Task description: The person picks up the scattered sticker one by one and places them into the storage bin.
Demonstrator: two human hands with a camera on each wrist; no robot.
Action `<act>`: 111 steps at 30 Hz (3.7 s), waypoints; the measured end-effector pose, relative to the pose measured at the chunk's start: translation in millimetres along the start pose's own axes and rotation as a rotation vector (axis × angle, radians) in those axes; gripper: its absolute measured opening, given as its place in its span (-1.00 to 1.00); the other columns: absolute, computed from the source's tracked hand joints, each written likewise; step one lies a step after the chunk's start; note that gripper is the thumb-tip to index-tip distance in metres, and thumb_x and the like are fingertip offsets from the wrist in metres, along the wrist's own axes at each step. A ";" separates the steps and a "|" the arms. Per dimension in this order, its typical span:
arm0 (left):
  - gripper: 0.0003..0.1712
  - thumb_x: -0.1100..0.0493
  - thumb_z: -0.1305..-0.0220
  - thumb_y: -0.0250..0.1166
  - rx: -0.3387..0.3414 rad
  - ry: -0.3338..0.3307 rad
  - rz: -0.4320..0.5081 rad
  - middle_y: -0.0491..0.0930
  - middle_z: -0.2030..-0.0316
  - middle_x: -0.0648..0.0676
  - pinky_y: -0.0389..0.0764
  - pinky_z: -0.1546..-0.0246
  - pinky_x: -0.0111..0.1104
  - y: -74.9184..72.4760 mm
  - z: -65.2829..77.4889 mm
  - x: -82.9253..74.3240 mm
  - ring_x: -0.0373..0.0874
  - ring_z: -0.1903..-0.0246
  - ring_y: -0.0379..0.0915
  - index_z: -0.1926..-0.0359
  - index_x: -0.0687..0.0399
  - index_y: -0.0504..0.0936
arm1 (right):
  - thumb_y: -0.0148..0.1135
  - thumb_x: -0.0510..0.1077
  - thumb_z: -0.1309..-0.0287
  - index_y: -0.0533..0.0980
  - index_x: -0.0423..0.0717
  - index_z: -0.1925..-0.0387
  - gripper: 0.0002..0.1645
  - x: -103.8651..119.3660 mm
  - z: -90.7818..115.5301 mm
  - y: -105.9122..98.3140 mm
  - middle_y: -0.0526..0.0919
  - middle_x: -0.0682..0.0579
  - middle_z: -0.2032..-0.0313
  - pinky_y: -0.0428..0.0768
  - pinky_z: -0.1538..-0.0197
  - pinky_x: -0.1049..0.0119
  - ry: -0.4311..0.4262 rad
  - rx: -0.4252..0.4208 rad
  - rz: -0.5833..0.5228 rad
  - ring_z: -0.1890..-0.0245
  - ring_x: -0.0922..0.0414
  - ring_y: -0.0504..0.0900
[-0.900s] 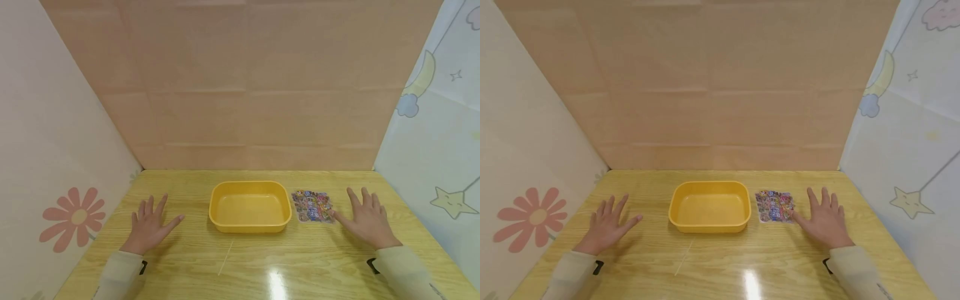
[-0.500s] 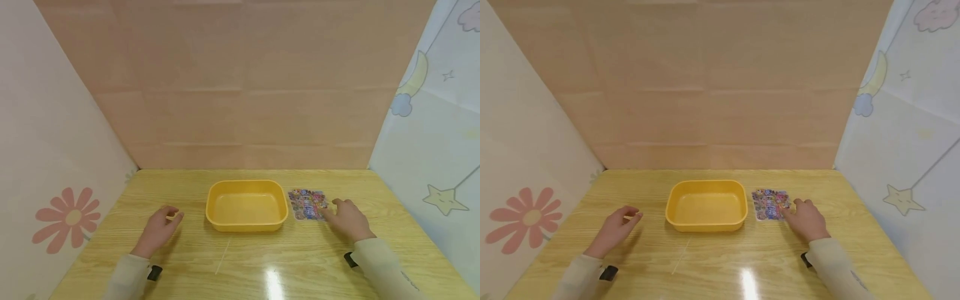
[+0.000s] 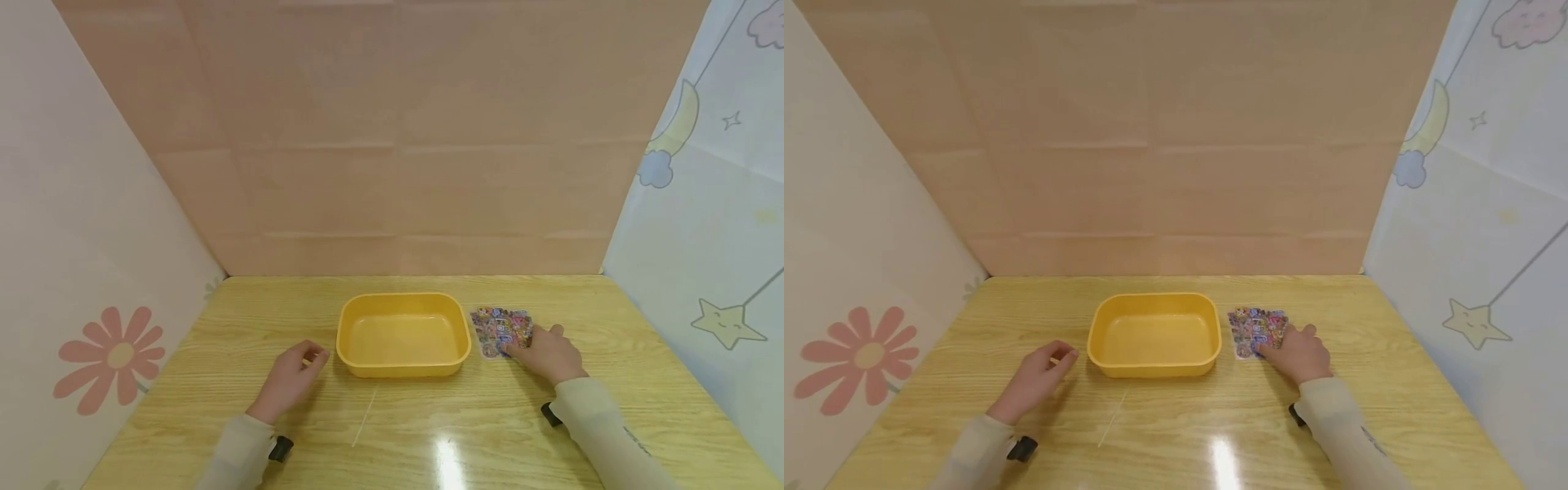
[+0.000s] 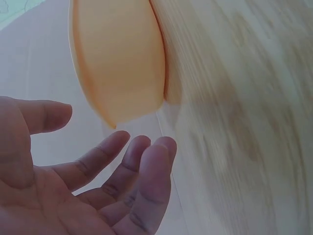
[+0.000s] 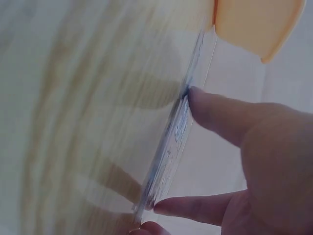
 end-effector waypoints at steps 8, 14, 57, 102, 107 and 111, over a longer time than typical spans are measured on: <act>-0.63 -0.01 -0.48 0.16 0.019 -0.023 -0.006 0.62 0.17 0.08 0.57 0.23 -0.21 6.7 -3.7 -3.3 -0.15 0.32 0.50 -0.05 0.19 0.62 | 0.26 0.38 -0.16 0.41 -0.54 -0.12 0.02 1.5 -1.0 -0.1 0.35 -0.39 0.26 0.51 0.47 0.00 0.020 0.015 0.013 0.43 -0.13 0.50; -0.58 -0.04 -0.49 0.14 0.017 -0.035 -0.005 0.61 0.14 0.10 0.58 0.16 -0.16 7.8 -4.3 -2.2 -0.12 0.27 0.52 -0.10 0.20 0.58 | 0.28 0.37 -0.16 0.39 -0.50 -0.19 0.02 2.1 -1.3 0.7 0.36 -0.42 0.23 0.53 0.44 -0.06 0.012 0.003 0.032 0.40 -0.16 0.51; -0.61 -0.02 -0.50 0.13 0.026 -0.032 0.039 0.60 0.15 0.11 0.57 0.23 -0.21 11.3 -7.4 -2.2 -0.13 0.30 0.52 -0.11 0.18 0.58 | 0.45 -0.04 -0.10 0.48 -0.44 -0.15 -0.29 9.8 -5.6 3.8 0.68 -0.33 0.14 0.53 -0.01 -0.22 -0.110 -0.096 -0.188 0.14 -0.25 0.62; -0.46 0.26 -0.52 0.05 0.039 0.010 0.311 0.54 0.36 0.16 0.52 0.60 -0.36 31.5 -35.4 -6.6 -0.04 0.55 0.48 -0.46 0.14 0.29 | -0.12 -0.12 -0.44 0.42 -0.33 -0.14 -0.57 21.4 9.5 -37.1 0.68 -0.32 0.17 0.46 0.57 0.20 -0.004 -0.306 -0.607 0.53 0.10 0.59; -0.47 0.26 -0.53 0.03 0.041 0.011 0.323 0.54 0.34 0.21 0.52 0.58 -0.35 34.0 -36.4 -8.3 0.00 0.54 0.49 -0.46 0.14 0.27 | -0.07 -0.08 -0.46 0.42 -0.28 -0.16 -0.58 33.8 14.1 -46.2 0.70 -0.26 0.13 0.55 0.42 0.22 -0.003 -0.324 -0.638 0.43 0.12 0.65; -0.47 0.26 -0.54 0.02 0.046 0.016 0.329 0.54 0.35 0.22 0.52 0.60 -0.35 36.2 -36.7 -10.3 -0.03 0.56 0.47 -0.46 0.15 0.26 | -0.05 -0.08 -0.45 0.42 -0.26 -0.15 -0.59 45.1 19.0 -50.7 0.71 -0.26 0.13 0.48 0.53 0.24 -0.032 -0.323 -0.663 0.50 0.13 0.58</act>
Point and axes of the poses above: each hand's wrist, its own z-axis away from the middle knuckle, its own y-axis out of the palm, x = y × z, the point moved 1 cm from there along -z, towards the middle knuckle
